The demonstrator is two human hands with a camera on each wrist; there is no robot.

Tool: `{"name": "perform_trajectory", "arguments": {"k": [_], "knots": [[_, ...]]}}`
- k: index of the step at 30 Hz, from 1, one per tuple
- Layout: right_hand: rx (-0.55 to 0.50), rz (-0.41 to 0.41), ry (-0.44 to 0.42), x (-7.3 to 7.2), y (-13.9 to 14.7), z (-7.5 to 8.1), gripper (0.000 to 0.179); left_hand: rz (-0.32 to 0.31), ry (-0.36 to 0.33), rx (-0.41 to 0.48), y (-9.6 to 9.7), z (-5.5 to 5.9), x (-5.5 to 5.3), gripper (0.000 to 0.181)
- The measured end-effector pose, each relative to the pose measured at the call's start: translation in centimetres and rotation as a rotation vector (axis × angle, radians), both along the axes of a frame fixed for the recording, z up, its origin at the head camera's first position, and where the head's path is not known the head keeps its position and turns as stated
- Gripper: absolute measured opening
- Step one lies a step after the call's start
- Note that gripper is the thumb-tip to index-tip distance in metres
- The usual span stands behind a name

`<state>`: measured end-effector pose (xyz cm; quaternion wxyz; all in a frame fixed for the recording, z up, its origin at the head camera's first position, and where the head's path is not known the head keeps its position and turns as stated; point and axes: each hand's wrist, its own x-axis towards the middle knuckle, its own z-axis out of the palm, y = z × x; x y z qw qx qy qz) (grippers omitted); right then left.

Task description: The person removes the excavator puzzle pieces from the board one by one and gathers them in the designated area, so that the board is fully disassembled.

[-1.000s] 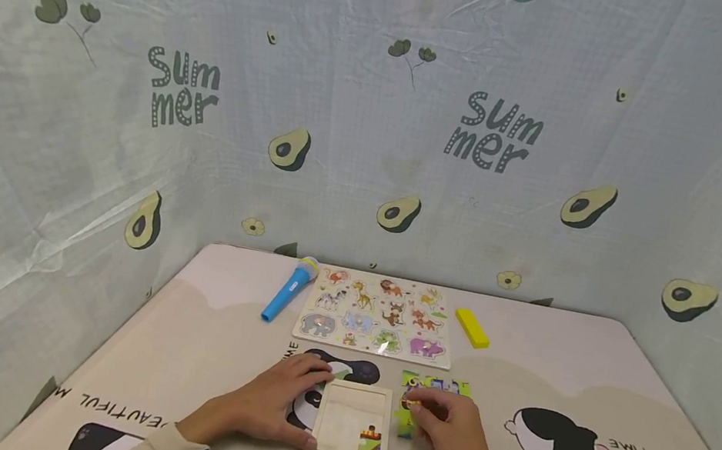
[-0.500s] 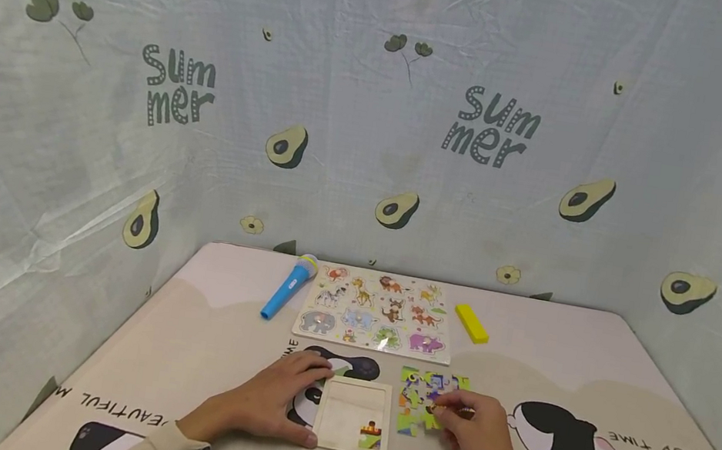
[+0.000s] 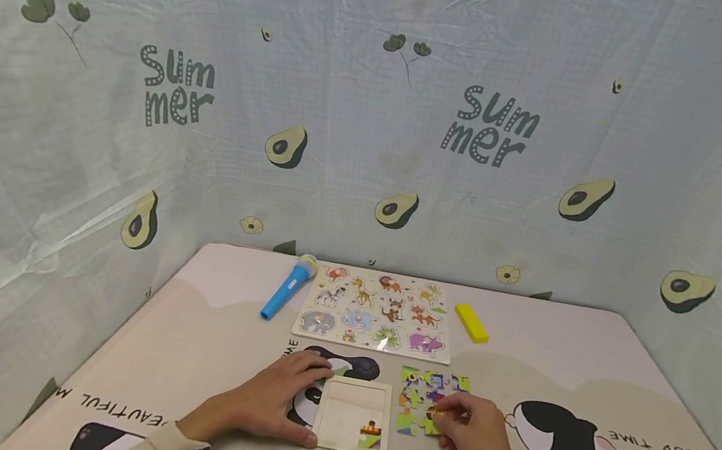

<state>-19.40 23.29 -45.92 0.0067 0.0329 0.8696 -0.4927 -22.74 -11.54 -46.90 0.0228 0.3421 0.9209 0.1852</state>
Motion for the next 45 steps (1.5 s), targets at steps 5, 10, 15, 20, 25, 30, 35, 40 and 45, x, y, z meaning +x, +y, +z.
{"name": "perform_trajectory", "arguments": {"k": [5, 10, 15, 20, 25, 30, 35, 40, 45], "knots": [[0.075, -0.01, 0.027, 0.0, -0.1, -0.1, 0.014, -0.001, 0.0, 0.001, 0.0, 0.0, 0.0, 0.096], [0.13, -0.01, 0.048, 0.0, -0.2, -0.2, 0.014, -0.002, -0.007, 0.002, 0.1, 0.1, -0.1, 0.096], [0.168, -0.009, 0.059, 0.2, -0.2, -0.4, 0.014, 0.0, -0.006, -0.004, 0.1, 0.0, -0.1, 0.096], [0.206, -0.003, 0.071, 0.3, -0.4, -0.4, 0.013, 0.001, -0.004, -0.002, 0.0, 0.0, 0.0, 0.096], [0.233, 0.004, 0.081, 0.5, -0.4, -0.4, 0.009, -0.007, 0.015, 0.0, 0.0, 0.0, 0.1, 0.096], [0.249, 0.015, 0.099, 0.5, -0.4, -0.4, 0.008, -0.007, 0.018, -0.003, -0.1, 0.0, 0.0, 0.097], [0.246, 0.009, 0.09, 0.5, -0.4, -0.2, 0.008, -0.004, 0.003, -0.001, 0.0, 0.0, 0.1, 0.097], [0.215, 0.02, 0.103, 0.6, -0.7, 0.4, 0.012, -0.009, 0.005, 0.001, 0.0, 0.0, -0.1, 0.097], [0.151, 0.119, 0.189, 0.8, -1.8, 1.1, 0.013, -0.008, -0.002, -0.003, 0.0, -0.1, -0.1, 0.097]]}}
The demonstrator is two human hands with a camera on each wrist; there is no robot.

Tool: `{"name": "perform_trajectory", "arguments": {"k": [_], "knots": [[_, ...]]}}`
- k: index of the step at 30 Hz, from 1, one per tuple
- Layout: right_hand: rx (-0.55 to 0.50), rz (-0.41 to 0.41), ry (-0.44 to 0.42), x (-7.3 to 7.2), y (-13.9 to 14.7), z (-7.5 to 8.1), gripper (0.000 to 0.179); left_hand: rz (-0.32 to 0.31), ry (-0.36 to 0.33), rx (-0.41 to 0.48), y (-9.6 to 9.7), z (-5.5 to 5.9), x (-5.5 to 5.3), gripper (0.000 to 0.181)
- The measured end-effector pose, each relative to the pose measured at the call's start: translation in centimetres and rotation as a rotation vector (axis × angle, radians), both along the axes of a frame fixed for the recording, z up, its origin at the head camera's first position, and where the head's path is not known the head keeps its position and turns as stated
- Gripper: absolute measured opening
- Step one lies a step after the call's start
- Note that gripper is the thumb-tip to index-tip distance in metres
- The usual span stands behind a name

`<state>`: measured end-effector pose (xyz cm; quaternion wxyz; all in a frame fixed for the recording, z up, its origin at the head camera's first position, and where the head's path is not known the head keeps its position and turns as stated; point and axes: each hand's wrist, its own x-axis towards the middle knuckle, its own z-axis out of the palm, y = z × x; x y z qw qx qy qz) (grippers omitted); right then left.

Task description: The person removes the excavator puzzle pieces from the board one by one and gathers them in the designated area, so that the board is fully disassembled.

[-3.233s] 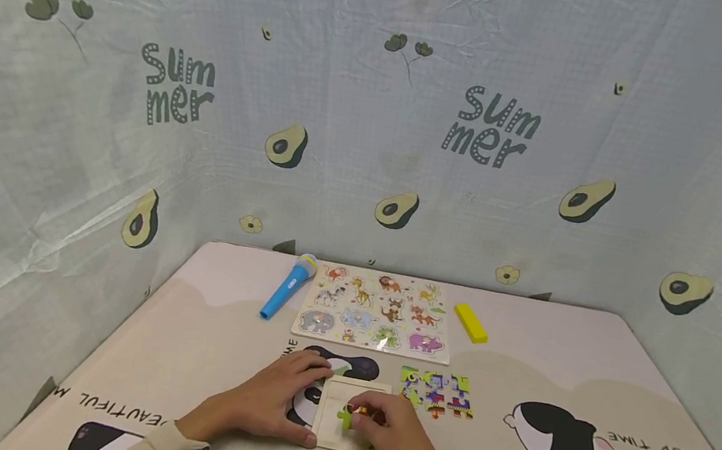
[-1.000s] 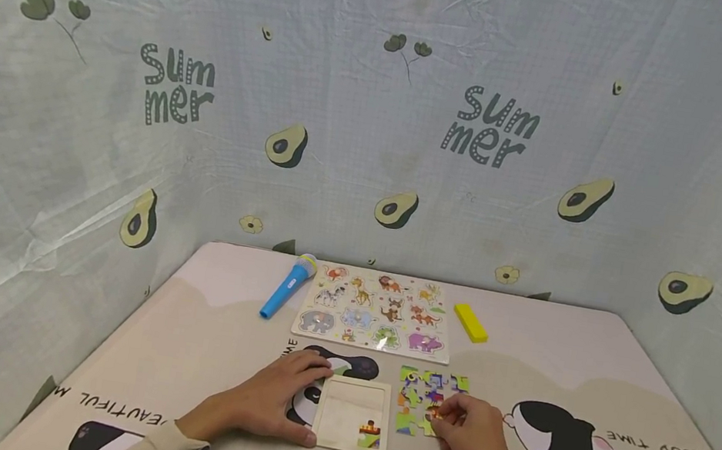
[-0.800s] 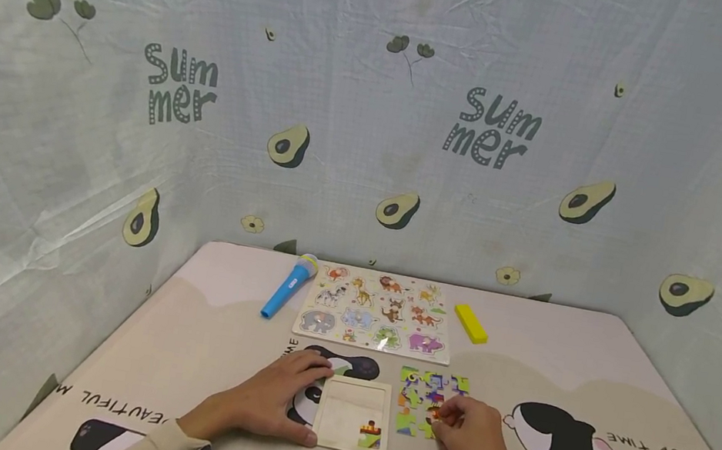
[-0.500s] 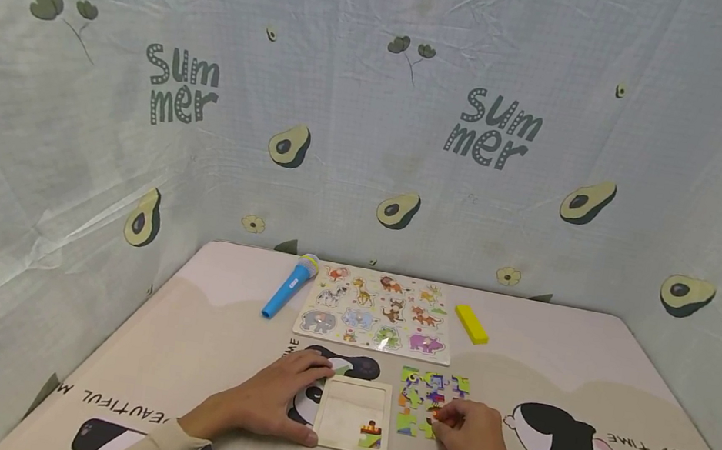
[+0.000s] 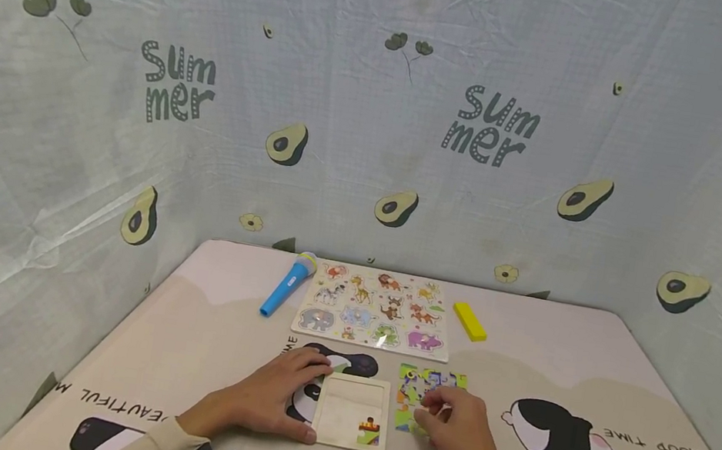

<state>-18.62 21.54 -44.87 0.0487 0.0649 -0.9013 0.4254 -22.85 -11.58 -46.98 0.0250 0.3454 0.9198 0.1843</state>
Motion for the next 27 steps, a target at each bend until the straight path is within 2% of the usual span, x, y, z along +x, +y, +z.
{"name": "perform_trajectory", "arguments": {"k": [3, 7, 11, 15, 21, 27], "knots": [[0.009, 0.092, 0.058, 0.0, -0.8, 0.2, 0.012, 0.0, 0.003, 0.003, -0.1, 0.0, -0.1, 0.097], [0.04, 0.21, 0.08, -0.1, -2.1, 0.3, 0.01, -0.005, 0.012, 0.011, -0.2, 0.0, -0.1, 0.097], [0.06, 0.31, 0.042, -0.1, -3.2, 0.2, 0.012, 0.001, 0.003, 0.007, -0.1, -0.1, -0.1, 0.097], [0.082, 0.384, -0.027, -0.1, -4.2, 0.2, 0.027, 0.014, -0.001, -0.003, 0.0, -0.1, 0.0, 0.098], [0.134, 0.391, -0.108, 0.1, -4.9, 0.2, 0.037, 0.015, -0.005, 0.0, 0.0, -0.1, 0.0, 0.098], [0.155, 0.357, -0.126, 0.3, -5.0, 0.3, 0.036, 0.019, -0.003, 0.002, 0.1, 0.0, 0.1, 0.098]]}}
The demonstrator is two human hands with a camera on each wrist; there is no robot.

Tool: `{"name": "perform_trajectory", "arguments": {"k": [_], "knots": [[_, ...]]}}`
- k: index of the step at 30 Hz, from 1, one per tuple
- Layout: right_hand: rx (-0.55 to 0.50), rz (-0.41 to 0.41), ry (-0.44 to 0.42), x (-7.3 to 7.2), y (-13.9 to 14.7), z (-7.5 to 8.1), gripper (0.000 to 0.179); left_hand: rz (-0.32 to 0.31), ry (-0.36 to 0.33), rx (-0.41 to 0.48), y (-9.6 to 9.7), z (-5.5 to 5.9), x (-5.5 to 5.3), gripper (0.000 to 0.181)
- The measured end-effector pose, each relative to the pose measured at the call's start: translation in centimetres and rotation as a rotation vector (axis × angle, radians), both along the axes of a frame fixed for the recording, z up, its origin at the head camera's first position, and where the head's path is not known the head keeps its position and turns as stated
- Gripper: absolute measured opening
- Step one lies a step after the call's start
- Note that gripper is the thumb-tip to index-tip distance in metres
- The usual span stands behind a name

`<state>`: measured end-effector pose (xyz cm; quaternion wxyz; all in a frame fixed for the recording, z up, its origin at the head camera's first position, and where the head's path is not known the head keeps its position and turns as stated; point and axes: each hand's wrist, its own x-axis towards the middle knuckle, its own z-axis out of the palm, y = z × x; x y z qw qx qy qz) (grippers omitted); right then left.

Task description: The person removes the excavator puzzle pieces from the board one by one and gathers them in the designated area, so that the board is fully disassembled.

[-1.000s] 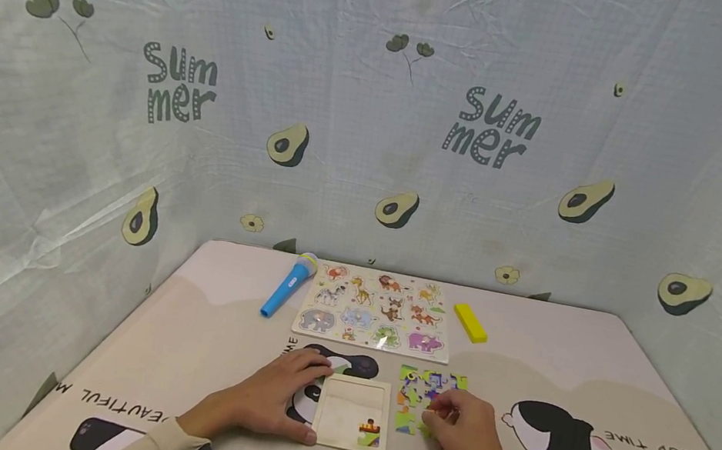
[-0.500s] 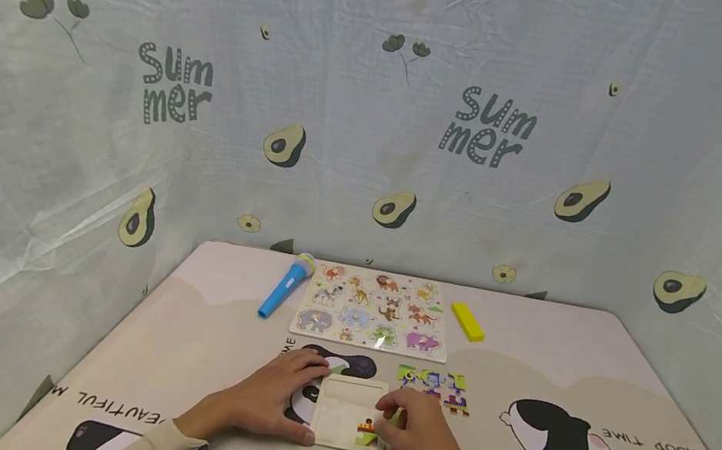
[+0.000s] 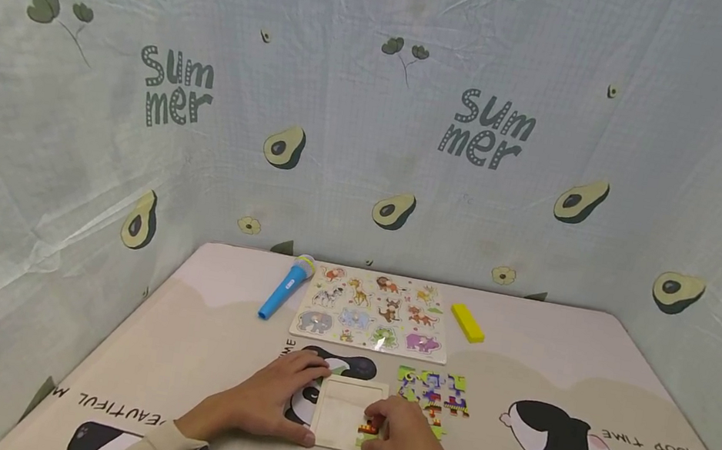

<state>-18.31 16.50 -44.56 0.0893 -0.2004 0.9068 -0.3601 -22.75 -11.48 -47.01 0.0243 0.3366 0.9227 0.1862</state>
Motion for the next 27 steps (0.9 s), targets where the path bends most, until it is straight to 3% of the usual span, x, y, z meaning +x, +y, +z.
{"name": "perform_trajectory", "arguments": {"k": [8, 17, 27], "knots": [[0.007, -0.022, 0.061, 0.29, -0.33, -0.47, 0.037, -0.006, -0.011, 0.01, -0.01, 0.27, 0.07, 0.098], [0.01, -0.041, 0.055, 0.21, -0.36, -0.47, 0.035, -0.001, -0.003, 0.003, 0.03, 0.09, -0.09, 0.098], [-0.071, 0.049, 0.024, 0.33, -0.09, -0.72, 0.026, 0.007, -0.008, -0.006, 0.01, 0.07, -0.04, 0.098]]}}
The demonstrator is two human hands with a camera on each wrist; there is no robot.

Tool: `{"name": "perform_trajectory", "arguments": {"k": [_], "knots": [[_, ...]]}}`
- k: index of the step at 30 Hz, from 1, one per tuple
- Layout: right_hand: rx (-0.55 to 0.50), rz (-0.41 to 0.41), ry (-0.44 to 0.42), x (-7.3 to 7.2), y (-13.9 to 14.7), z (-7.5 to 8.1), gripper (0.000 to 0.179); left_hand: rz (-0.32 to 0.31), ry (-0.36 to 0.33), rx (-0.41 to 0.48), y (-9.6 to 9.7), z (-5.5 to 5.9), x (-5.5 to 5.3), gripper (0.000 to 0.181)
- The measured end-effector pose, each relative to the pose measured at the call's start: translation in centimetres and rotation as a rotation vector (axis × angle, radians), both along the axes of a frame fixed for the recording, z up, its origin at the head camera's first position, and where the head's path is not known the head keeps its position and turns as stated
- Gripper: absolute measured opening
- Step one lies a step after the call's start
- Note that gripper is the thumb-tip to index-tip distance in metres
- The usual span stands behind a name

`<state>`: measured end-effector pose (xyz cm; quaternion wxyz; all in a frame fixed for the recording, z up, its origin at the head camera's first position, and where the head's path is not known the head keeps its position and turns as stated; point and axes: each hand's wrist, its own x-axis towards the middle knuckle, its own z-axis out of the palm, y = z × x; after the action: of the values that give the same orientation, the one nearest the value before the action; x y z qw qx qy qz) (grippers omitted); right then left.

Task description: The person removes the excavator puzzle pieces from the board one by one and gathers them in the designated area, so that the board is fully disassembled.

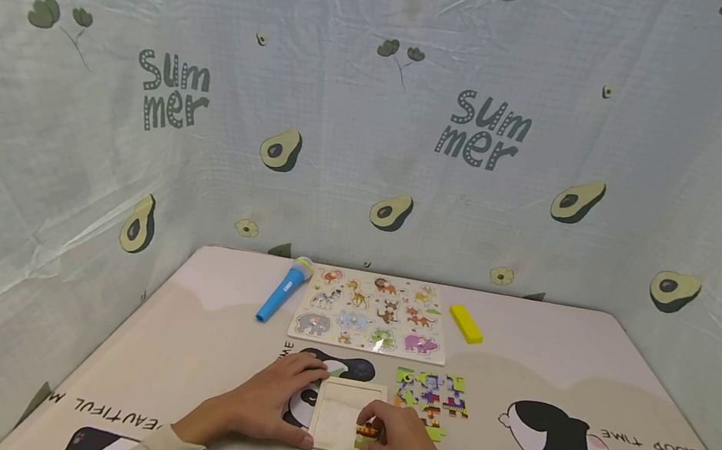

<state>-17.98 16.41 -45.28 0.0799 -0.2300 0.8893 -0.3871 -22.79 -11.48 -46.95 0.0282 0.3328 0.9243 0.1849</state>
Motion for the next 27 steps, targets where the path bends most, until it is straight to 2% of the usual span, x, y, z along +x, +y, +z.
{"name": "perform_trajectory", "arguments": {"k": [8, 15, 22, 27], "knots": [[-0.014, 0.017, -0.012, -0.2, 0.2, 0.0, 0.02, 0.007, -0.011, -0.002, 0.0, -0.1, 0.0, 0.099], [-0.03, 0.044, -0.005, -0.3, 0.5, 0.3, 0.009, 0.008, -0.005, -0.004, 0.0, -0.3, 0.0, 0.098], [-0.06, 0.046, 0.042, -0.4, 0.8, 0.6, 0.015, 0.007, 0.0, -0.005, 0.0, -0.3, 0.0, 0.098], [-0.091, 0.011, 0.049, -0.5, 1.3, 0.8, 0.018, 0.004, 0.01, -0.007, 0.0, -0.3, -0.1, 0.098]]}}
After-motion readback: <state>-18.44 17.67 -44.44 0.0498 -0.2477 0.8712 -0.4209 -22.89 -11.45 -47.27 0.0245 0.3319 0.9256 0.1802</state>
